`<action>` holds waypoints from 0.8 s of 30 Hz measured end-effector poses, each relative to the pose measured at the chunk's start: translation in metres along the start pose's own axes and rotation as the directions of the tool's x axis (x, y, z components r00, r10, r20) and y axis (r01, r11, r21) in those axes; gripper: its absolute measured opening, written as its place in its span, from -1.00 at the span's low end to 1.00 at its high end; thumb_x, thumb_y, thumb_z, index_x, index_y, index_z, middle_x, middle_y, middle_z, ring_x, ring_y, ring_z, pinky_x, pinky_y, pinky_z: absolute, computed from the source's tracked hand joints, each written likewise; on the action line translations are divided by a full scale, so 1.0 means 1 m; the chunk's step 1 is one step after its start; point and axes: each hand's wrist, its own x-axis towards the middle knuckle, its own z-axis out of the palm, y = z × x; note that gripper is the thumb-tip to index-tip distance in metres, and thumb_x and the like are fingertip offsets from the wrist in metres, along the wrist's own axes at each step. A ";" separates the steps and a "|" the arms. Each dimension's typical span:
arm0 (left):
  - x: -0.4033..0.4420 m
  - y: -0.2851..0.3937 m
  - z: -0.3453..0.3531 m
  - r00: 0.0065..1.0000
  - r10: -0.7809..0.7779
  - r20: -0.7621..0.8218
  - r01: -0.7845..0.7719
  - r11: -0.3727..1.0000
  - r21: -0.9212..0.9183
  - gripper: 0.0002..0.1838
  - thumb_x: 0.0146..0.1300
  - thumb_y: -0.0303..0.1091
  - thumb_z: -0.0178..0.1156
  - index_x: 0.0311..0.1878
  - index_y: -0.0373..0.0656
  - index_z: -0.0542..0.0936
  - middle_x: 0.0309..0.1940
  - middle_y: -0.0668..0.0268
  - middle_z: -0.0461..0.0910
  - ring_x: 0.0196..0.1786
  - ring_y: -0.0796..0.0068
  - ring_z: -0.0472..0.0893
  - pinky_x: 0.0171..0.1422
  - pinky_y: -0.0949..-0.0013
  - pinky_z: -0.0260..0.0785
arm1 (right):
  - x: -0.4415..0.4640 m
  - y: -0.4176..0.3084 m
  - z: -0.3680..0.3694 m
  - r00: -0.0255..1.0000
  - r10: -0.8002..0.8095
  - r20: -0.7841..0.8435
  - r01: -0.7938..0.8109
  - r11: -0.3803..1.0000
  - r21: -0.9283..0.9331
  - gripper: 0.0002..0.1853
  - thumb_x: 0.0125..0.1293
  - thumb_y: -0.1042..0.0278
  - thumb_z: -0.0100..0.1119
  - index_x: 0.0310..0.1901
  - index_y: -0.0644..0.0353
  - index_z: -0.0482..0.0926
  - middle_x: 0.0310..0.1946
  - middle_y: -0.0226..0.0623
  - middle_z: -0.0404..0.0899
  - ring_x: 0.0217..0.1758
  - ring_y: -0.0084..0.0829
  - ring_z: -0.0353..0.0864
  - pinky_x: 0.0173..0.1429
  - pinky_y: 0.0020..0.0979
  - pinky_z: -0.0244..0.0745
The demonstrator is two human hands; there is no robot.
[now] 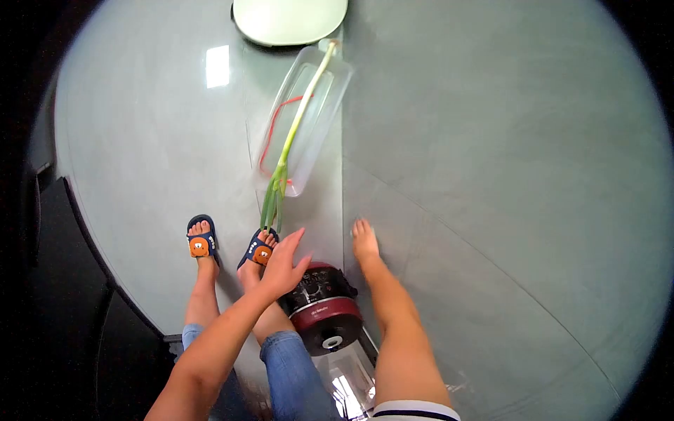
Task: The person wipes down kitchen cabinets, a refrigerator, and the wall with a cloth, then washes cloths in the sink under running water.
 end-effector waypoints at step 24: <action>-0.126 0.484 -0.185 0.739 0.648 0.186 -0.670 0.736 0.097 -0.26 0.20 -0.26 0.30 0.43 -0.23 0.27 0.23 -0.10 0.44 0.28 -0.10 0.43 0.37 0.09 0.27 | -0.637 0.201 -0.338 0.060 0.790 -0.610 -0.644 0.498 0.581 -0.65 0.25 0.31 0.09 0.07 0.12 0.58 0.43 -0.17 0.28 0.53 -0.18 0.17 0.56 -0.01 0.01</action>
